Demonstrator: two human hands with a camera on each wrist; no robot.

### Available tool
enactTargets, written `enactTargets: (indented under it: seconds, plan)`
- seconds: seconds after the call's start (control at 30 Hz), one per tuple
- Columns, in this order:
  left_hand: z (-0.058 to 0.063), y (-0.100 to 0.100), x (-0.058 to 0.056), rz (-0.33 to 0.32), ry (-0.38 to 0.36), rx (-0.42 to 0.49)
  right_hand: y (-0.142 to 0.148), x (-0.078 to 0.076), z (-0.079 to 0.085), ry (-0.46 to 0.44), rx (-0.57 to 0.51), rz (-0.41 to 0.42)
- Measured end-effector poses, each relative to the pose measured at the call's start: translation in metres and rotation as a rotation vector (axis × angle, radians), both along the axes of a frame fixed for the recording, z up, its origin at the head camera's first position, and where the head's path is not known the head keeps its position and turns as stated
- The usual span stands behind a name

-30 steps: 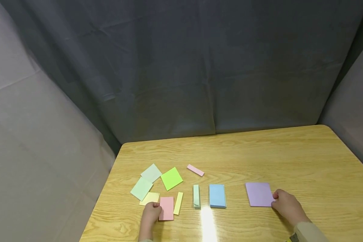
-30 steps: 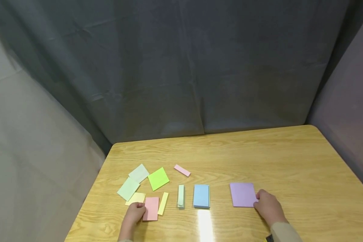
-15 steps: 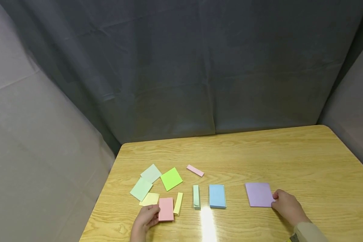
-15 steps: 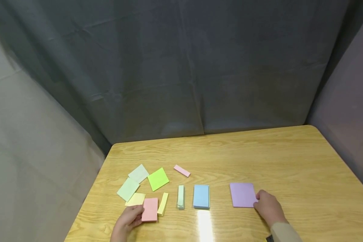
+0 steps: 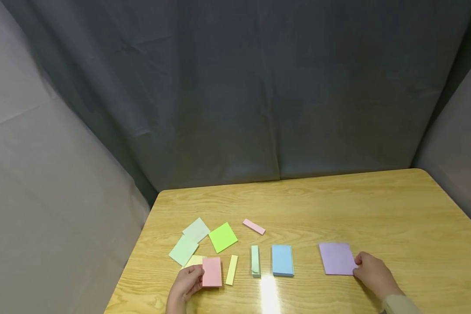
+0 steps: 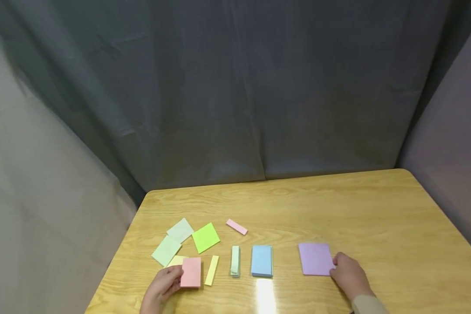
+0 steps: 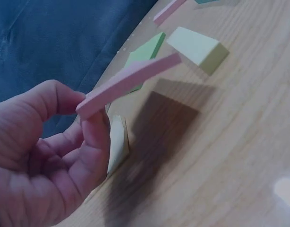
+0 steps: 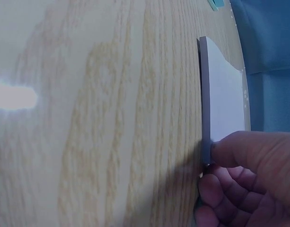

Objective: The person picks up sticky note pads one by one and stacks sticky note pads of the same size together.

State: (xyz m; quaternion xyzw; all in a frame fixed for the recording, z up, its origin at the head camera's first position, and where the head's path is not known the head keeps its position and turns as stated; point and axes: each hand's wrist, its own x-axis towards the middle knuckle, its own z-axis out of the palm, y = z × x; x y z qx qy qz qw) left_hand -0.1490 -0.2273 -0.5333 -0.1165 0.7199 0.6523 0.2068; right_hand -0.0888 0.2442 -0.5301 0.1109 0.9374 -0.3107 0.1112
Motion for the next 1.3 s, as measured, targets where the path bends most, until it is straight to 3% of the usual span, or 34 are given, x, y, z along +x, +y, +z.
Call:
enactTargets:
  seconds: [0.2, 0.67, 1.0, 1.3]
  plan:
    - [-0.001, 0.008, -0.004, 0.004, 0.024, 0.019, 0.001, 0.002, -0.001, 0.005, 0.004, 0.005]
    - [0.004, 0.045, -0.02, -0.031, 0.068, 0.062, 0.0, 0.001, 0.0, -0.014, 0.01, -0.002]
    - [0.012, 0.069, -0.027, -0.072, 0.089, 0.07, 0.002, 0.001, -0.001, -0.032, 0.0, -0.009]
    - [0.025, 0.087, -0.025, -0.106, 0.111, 0.07, 0.0, 0.001, 0.002, -0.014, -0.003, -0.007]
